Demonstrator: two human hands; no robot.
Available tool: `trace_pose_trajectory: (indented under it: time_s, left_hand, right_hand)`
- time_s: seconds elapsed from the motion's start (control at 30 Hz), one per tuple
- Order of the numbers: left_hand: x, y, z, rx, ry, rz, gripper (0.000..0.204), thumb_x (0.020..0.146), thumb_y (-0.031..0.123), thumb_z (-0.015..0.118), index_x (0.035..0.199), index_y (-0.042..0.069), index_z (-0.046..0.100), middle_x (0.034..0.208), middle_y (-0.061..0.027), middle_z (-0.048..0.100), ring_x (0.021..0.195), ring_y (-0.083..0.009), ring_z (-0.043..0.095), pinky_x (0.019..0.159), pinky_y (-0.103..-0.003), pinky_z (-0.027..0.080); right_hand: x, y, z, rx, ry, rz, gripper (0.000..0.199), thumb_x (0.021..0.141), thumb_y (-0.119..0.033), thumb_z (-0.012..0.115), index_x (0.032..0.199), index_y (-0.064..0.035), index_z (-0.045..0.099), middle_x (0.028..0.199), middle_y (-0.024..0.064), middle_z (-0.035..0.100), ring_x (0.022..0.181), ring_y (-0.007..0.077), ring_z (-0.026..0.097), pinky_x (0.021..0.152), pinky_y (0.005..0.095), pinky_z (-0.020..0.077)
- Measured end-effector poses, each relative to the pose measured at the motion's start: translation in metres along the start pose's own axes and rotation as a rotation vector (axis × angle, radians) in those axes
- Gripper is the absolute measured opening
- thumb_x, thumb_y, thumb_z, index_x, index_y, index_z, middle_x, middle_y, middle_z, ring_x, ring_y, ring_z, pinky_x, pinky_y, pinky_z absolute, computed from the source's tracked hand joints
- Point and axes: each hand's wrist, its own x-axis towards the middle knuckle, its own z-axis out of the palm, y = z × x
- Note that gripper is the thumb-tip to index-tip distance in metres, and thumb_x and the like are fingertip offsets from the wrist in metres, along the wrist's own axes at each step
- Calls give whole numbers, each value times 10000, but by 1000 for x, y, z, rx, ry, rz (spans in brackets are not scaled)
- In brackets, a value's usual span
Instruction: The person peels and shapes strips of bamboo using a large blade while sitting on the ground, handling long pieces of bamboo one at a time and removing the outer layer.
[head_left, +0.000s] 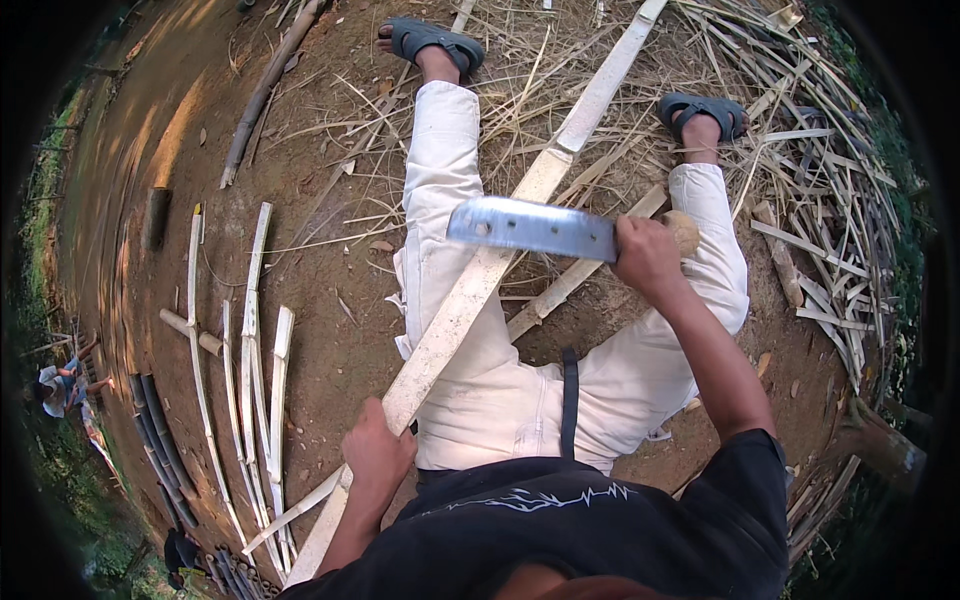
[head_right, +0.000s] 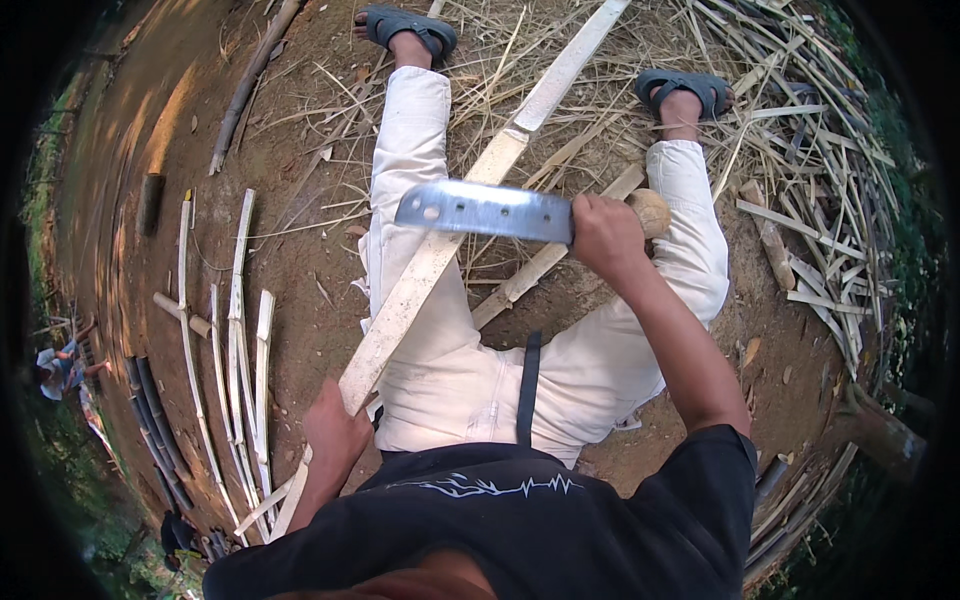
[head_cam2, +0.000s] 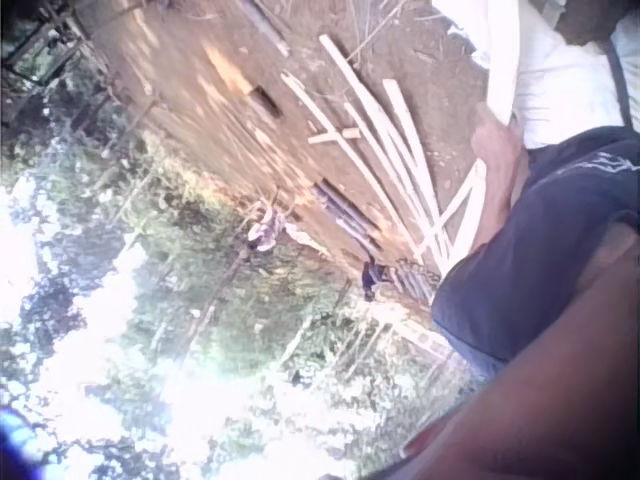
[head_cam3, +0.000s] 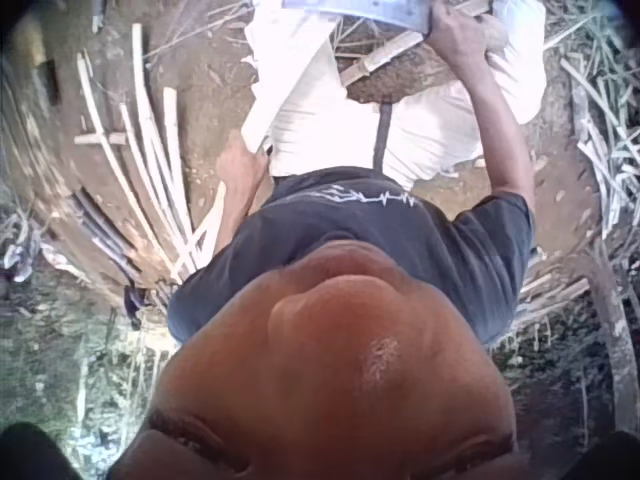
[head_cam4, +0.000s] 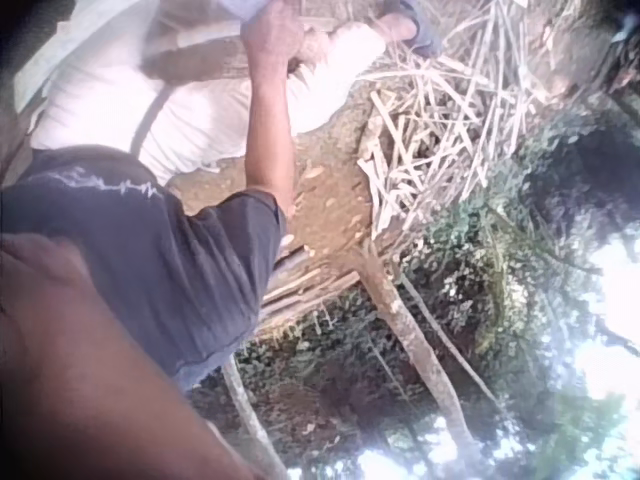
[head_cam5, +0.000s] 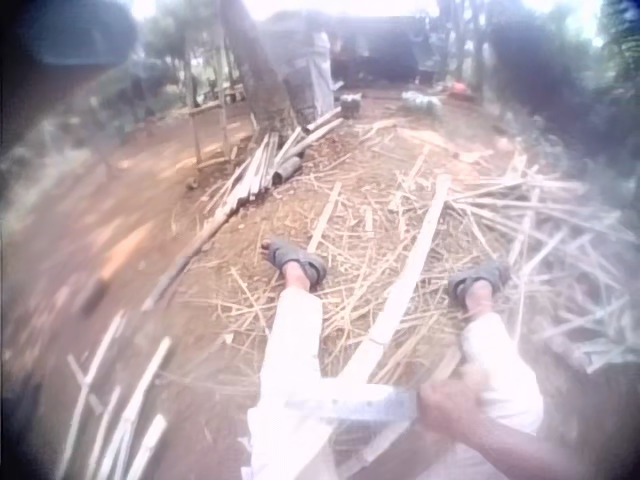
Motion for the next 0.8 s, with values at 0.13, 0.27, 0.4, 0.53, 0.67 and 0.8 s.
trace_pose_trajectory:
  time_s: [0.13, 0.27, 0.4, 0.53, 0.67, 0.8]
  left_hand:
    - [8, 13, 1, 34, -41, -33, 351, 710, 145, 738, 943, 19, 508, 815, -240, 647, 724, -465, 654, 653, -552, 516]
    - [3, 3, -1, 24, -38, -4, 371, 711, 139, 743, 965, 21, 499, 859, -231, 647, 747, -459, 655, 649, -541, 518]
    - [11, 16, -2, 32, -77, -49, 372, 715, 139, 750, 967, 29, 499, 853, -224, 644, 758, -461, 647, 662, -540, 515]
    - [17, 18, 4, -31, 9, 13, 387, 714, 137, 762, 977, 33, 497, 839, -214, 640, 753, -464, 642, 664, -546, 505]
    - [6, 10, 4, -15, -13, -12, 375, 714, 124, 762, 963, 30, 498, 831, -215, 637, 759, -458, 643, 660, -542, 500]
    - [12, 24, 9, -12, 2, -8, 375, 707, 119, 769, 954, 28, 501, 821, -222, 638, 750, -459, 643, 653, -539, 499]
  right_hand:
    - [23, 7, -11, -4, -75, 238, 198, 802, -192, 674, 777, -19, 579, 761, 181, 664, 692, 379, 677, 641, 478, 552]
    - [8, -16, -5, -1, -43, -156, 199, 782, -187, 687, 768, -22, 577, 757, 182, 662, 692, 376, 677, 638, 475, 552]
    - [44, 19, 0, -25, -121, 370, 244, 812, -220, 696, 835, -2, 591, 807, 214, 691, 731, 386, 695, 668, 475, 557]
    - [26, -24, -6, 85, -92, 53, 186, 772, -178, 679, 795, -23, 578, 755, 182, 669, 694, 365, 684, 656, 485, 550]
    - [31, 15, 8, -59, -61, -25, 201, 806, -204, 678, 786, -29, 580, 737, 186, 663, 702, 355, 687, 658, 476, 548]
    - [50, 25, 2, -11, -77, 262, 224, 837, -243, 680, 830, -28, 619, 748, 218, 685, 697, 356, 703, 660, 478, 554]
